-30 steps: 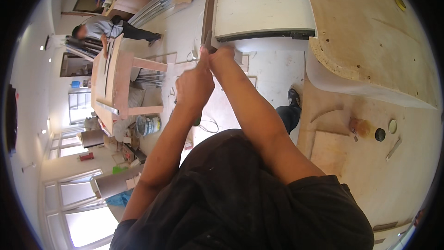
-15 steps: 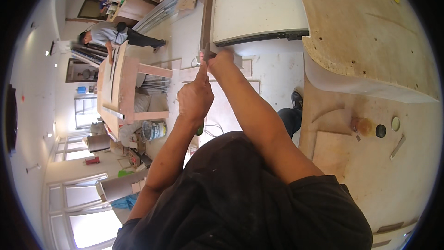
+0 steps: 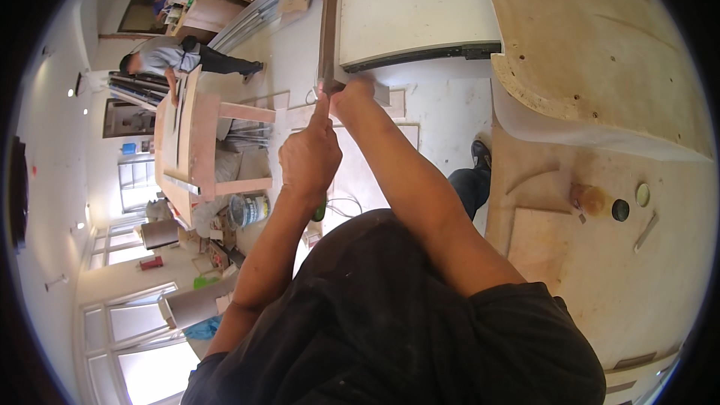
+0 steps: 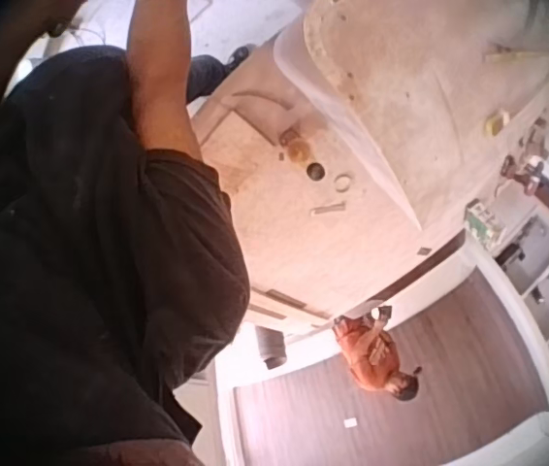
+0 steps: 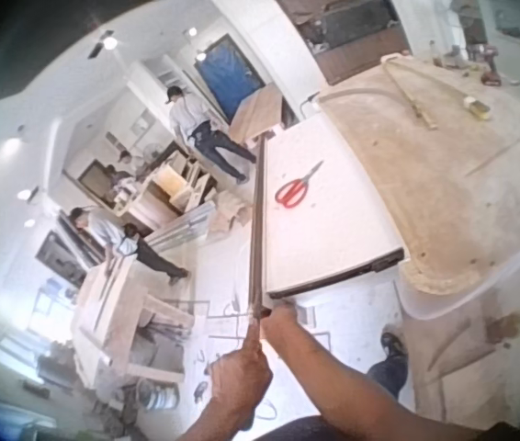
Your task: The person trims a strip of wood veneer on a white board using scissors and a utility knife. They repeatedly align, cut, and scrape the veneer edge, then wipe the surface with a yellow cloth.
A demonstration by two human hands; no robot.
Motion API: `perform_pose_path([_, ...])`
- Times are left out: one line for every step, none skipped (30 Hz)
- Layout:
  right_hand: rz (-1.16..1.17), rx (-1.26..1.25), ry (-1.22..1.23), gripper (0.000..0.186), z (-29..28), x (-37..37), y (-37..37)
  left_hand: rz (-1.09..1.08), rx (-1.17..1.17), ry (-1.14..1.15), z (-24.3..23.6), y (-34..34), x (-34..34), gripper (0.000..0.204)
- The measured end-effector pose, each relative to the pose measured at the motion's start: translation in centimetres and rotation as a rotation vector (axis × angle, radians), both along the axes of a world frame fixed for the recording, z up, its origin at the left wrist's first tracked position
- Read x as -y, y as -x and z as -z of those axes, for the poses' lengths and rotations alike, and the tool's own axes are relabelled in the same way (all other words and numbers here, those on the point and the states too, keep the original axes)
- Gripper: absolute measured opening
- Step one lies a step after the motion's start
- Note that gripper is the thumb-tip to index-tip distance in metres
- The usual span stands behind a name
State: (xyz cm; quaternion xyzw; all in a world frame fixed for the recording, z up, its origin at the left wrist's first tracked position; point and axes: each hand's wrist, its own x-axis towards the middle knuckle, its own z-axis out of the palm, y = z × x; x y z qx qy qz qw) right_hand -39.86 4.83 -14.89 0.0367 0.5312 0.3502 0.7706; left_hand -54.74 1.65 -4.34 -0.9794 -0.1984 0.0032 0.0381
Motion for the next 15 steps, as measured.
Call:
perform_pose_path([-0.033,0.029,0.029,0.029,0.4,-0.2,-0.2,0.025,-0.028,0.002,0.0,0.1,0.2,0.059])
perform_pose_path([-0.067,0.058,0.059,0.029,0.9,-0.3,-0.3,0.023,-0.052,-0.008,0.1,0.1,0.1,0.059])
perform_pose_path([-0.068,0.062,0.038,0.03,1.4,-0.4,-0.3,0.021,-0.076,-0.017,0.2,0.0,-0.1,0.059])
perform_pose_path([-0.073,0.066,0.017,0.03,1.7,-0.4,-0.1,0.014,-0.1,-0.025,0.4,0.1,-0.4,0.058])
perform_pose_path([-0.079,0.07,-0.005,0.03,2.0,-0.4,0.1,-0.005,-0.072,-0.015,0.5,-0.4,-0.5,0.056])
perform_pose_path([-0.084,0.074,-0.026,0.03,2.2,-0.4,0.3,-0.024,-0.044,-0.006,0.6,-1.3,-0.7,0.053])
perform_pose_path([-0.084,0.081,-0.052,0.03,2.1,-0.3,0.2,-0.037,-0.014,-0.001,0.5,-2.1,-0.9,0.051])
perform_pose_path([-0.084,0.087,-0.078,0.03,1.9,-0.3,0.2,-0.028,0.005,-0.005,0.5,-2.6,-1.3,0.051])
perform_pose_path([-0.057,0.079,-0.075,0.03,1.6,-0.5,0.3,-0.017,0.024,-0.009,0.6,-3.0,-1.9,0.051])
perform_pose_path([-0.024,0.067,-0.068,0.03,1.3,-0.7,0.4,0.0,0.04,-0.008,0.5,-3.4,-2.0,0.051])
perform_pose_path([-0.009,0.051,-0.052,0.03,1.1,-0.5,0.5,-0.022,0.035,0.003,0.2,-3.2,-1.9,0.05])
perform_pose_path([0.004,0.039,-0.037,0.03,0.9,-0.5,0.6,-0.043,0.03,0.013,-0.3,-2.7,-1.5,0.05])
perform_pose_path([-0.002,0.021,-0.015,0.029,0.3,-0.1,0.6,-0.065,0.025,0.022,-0.7,-2.1,-1.1,0.05])
perform_pose_path([-0.019,0.063,-0.022,0.03,1.3,-0.7,0.4,-0.038,0.028,0.021,-0.6,-1.6,-0.7,0.05])
perform_pose_path([-0.033,0.102,-0.025,0.031,2.0,-0.9,0.2,-0.011,0.032,0.021,-0.2,-1.2,-0.2,0.05])
